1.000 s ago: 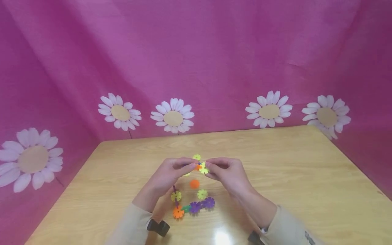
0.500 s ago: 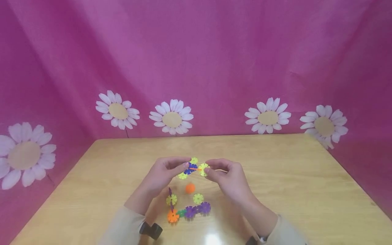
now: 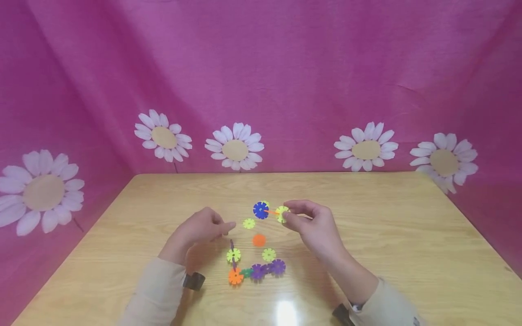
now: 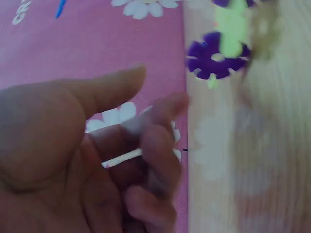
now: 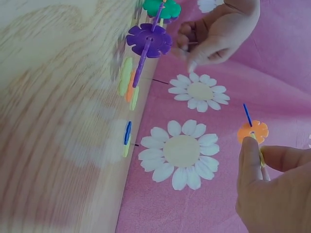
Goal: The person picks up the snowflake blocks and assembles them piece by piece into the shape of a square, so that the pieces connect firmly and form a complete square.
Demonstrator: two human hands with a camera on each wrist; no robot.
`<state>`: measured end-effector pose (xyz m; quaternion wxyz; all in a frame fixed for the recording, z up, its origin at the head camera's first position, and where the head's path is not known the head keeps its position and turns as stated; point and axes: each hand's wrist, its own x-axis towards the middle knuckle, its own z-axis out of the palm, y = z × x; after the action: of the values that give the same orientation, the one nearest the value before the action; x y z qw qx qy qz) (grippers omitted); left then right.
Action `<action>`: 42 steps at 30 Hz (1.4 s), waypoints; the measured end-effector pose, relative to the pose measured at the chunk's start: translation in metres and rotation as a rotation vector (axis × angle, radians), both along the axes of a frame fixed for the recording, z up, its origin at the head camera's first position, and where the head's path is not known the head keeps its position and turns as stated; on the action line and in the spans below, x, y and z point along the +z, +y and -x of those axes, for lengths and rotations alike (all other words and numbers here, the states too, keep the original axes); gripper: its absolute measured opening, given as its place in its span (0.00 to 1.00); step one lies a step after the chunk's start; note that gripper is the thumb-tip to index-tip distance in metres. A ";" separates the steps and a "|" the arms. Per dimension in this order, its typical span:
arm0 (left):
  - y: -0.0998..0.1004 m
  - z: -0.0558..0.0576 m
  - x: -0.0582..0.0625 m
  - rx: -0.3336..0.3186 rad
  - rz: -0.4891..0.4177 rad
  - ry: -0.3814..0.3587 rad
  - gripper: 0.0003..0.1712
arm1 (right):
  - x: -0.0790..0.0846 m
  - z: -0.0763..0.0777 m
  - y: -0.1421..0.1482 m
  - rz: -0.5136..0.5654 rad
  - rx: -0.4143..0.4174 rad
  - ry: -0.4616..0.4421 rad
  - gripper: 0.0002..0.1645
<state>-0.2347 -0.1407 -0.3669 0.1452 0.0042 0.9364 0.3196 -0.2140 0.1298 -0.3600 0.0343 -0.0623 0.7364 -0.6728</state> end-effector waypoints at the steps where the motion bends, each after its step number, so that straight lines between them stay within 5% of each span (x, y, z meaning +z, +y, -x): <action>1: 0.001 -0.001 -0.001 -0.008 0.026 -0.020 0.27 | 0.000 0.000 0.000 0.001 0.002 -0.001 0.22; 7: 0.010 -0.005 -0.008 -0.054 0.145 -0.076 0.25 | -0.001 0.001 -0.001 -0.004 0.003 -0.028 0.21; 12: 0.015 -0.002 -0.010 -0.050 0.107 -0.049 0.18 | 0.001 0.001 -0.002 0.011 0.024 -0.044 0.22; 23: 0.021 -0.002 -0.004 -0.163 -0.012 0.011 0.16 | 0.003 0.004 -0.006 0.031 0.042 -0.085 0.22; 28: 0.024 -0.002 -0.003 -0.175 -0.158 0.014 0.15 | 0.000 0.005 -0.008 0.015 0.047 -0.084 0.20; 37: 0.032 0.005 -0.005 -0.229 -0.648 -0.083 0.21 | -0.002 0.010 -0.016 -0.039 0.037 -0.077 0.17; 42: 0.035 0.005 -0.005 -0.257 -0.737 -0.155 0.25 | 0.001 0.012 -0.018 -0.182 -0.007 -0.013 0.16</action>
<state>-0.2400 -0.1061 -0.3719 0.2430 0.1490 0.7370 0.6128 -0.2259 0.1114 -0.3592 0.0422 -0.0520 0.7945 -0.6036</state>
